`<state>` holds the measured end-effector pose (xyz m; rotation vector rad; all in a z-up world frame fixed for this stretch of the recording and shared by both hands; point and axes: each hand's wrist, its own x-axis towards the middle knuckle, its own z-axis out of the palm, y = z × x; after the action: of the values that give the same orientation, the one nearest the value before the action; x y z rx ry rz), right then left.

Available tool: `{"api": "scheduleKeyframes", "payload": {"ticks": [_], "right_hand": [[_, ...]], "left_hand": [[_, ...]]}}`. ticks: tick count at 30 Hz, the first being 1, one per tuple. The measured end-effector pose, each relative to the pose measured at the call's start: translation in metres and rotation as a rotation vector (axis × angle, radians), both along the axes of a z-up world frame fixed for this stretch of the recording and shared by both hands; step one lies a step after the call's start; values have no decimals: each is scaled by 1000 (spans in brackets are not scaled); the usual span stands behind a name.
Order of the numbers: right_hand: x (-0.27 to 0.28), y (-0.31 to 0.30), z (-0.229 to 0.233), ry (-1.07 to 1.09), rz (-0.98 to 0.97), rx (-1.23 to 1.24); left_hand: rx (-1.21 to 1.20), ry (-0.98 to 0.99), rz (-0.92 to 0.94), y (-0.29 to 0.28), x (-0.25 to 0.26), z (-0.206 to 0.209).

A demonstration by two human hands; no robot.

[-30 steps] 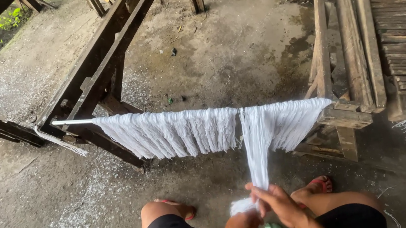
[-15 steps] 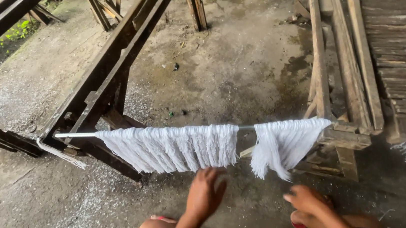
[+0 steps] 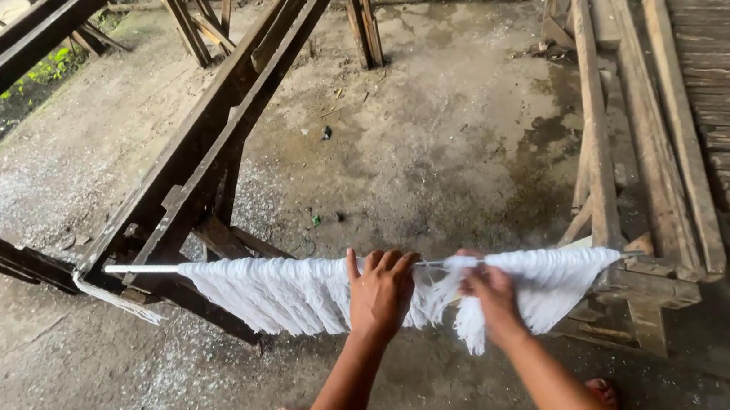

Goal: The person is organizing, untangling, and smoothing out long white wicks hanging from a horizontal rod in a candle studio.

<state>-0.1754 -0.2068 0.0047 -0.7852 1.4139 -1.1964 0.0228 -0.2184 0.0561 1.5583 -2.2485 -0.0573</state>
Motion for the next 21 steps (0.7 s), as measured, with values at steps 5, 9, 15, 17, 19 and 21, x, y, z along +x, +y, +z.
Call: {"api": "scheduleKeyframes", "payload": {"ticks": [5, 9, 15, 17, 19, 21], "right_hand": [[-41, 1, -11, 66, -14, -164], [-22, 6, 9, -21, 230, -250], [-23, 44, -18, 77, 481, -7], [-23, 74, -39, 72, 568, 136], [-16, 91, -29, 42, 492, 188], [-13, 104, -28, 10, 414, 243]], "left_hand": [[27, 149, 19, 6, -1, 10], [132, 40, 83, 6, -15, 13], [223, -82, 196, 5, -29, 4], [205, -60, 164, 8, -26, 2], [192, -18, 144, 10, -26, 3], [181, 22, 122, 22, -29, -4]]}}
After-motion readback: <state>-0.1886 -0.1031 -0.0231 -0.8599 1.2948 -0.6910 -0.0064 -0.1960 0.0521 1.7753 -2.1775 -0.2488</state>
